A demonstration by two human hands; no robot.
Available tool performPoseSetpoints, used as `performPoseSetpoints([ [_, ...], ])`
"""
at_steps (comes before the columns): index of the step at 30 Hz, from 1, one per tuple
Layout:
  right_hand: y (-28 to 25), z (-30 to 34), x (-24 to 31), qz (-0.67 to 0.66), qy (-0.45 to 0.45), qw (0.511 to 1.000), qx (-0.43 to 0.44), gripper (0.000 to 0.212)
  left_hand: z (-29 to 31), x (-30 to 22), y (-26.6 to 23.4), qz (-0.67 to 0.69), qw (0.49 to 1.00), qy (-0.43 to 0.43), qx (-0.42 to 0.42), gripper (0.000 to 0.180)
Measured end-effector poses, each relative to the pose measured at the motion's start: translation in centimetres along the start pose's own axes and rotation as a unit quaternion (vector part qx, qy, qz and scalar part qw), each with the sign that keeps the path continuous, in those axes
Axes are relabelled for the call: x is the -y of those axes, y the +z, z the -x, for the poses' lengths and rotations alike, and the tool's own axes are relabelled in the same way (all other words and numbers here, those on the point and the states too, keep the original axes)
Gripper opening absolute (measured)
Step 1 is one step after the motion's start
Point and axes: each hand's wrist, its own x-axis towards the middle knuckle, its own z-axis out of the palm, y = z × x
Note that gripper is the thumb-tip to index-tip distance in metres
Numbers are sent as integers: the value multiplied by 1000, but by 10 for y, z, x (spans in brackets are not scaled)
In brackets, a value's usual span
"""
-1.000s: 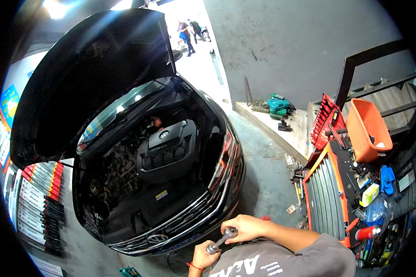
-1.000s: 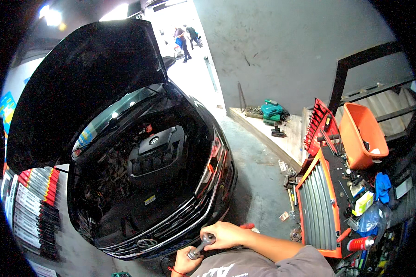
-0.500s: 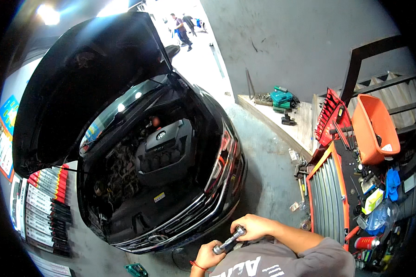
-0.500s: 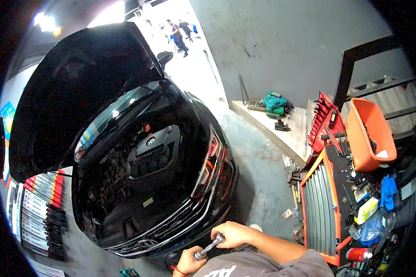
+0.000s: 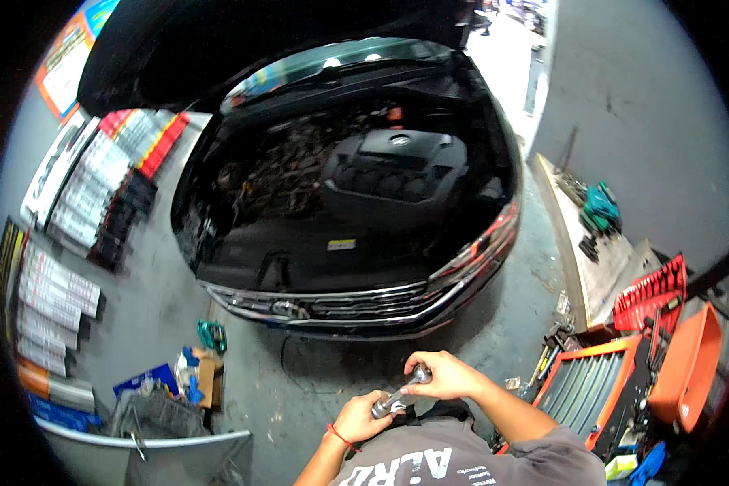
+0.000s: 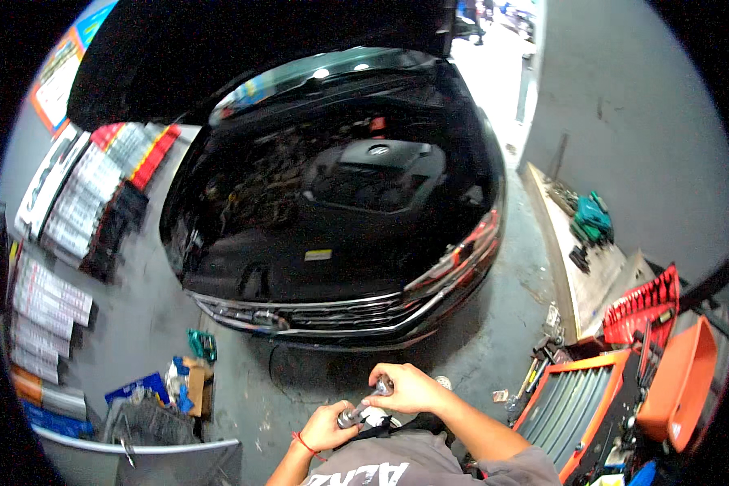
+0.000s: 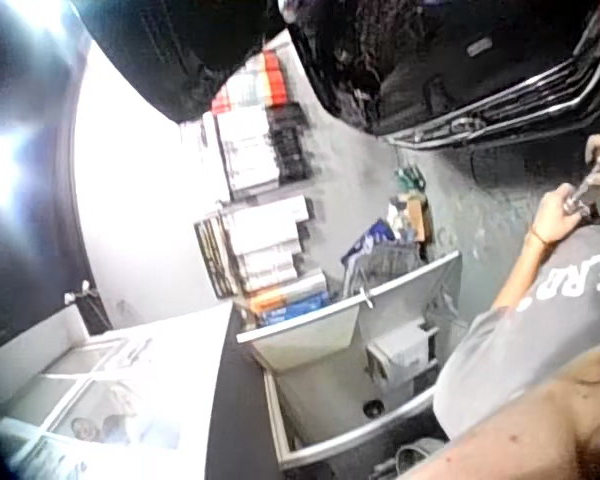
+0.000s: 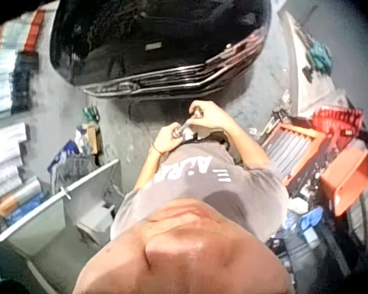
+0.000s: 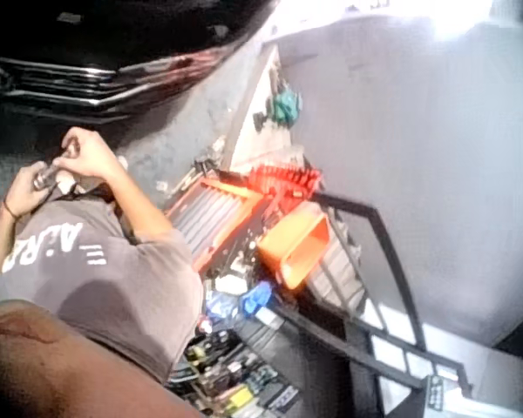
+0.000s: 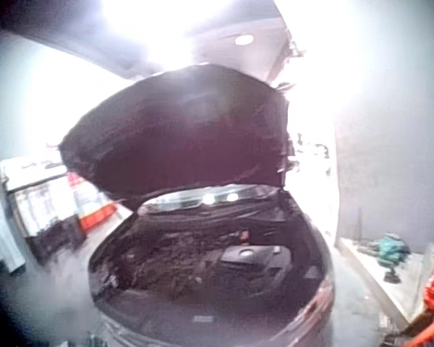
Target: The person removes a used oil filter from a car engine, cleans the housing, and installs a new oil filter. They then use a ratchet to tighten a bolt in the engine bay and retrieve a bottle of motor oil from a shelf.
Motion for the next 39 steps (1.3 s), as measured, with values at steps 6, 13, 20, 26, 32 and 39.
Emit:
performPoseSetpoints([
  [6, 65, -62, 41, 51, -55, 997, 33, 40, 52, 58, -28, 81, 993, -63, -63, 38],
  [13, 165, -116, 81, 32, -66, 995, 74, 31, 109, 152, -77, 165, 981, -51, -87, 26],
  [20, 198, -179, 114, 71, -94, 976, 183, 29, 119, 215, -116, 259, 964, -25, -46, 31],
  [26, 216, -277, 131, 74, -122, 978, 154, 27, 87, 269, -171, 284, 945, -53, -151, 55],
  [32, 209, -413, 158, 33, -151, 980, 123, 22, 61, 326, -271, 328, 908, -87, -246, 67],
  [39, 175, -521, 196, 61, -102, 993, -1, 25, 15, 401, -361, 319, 894, -164, -267, 47],
])
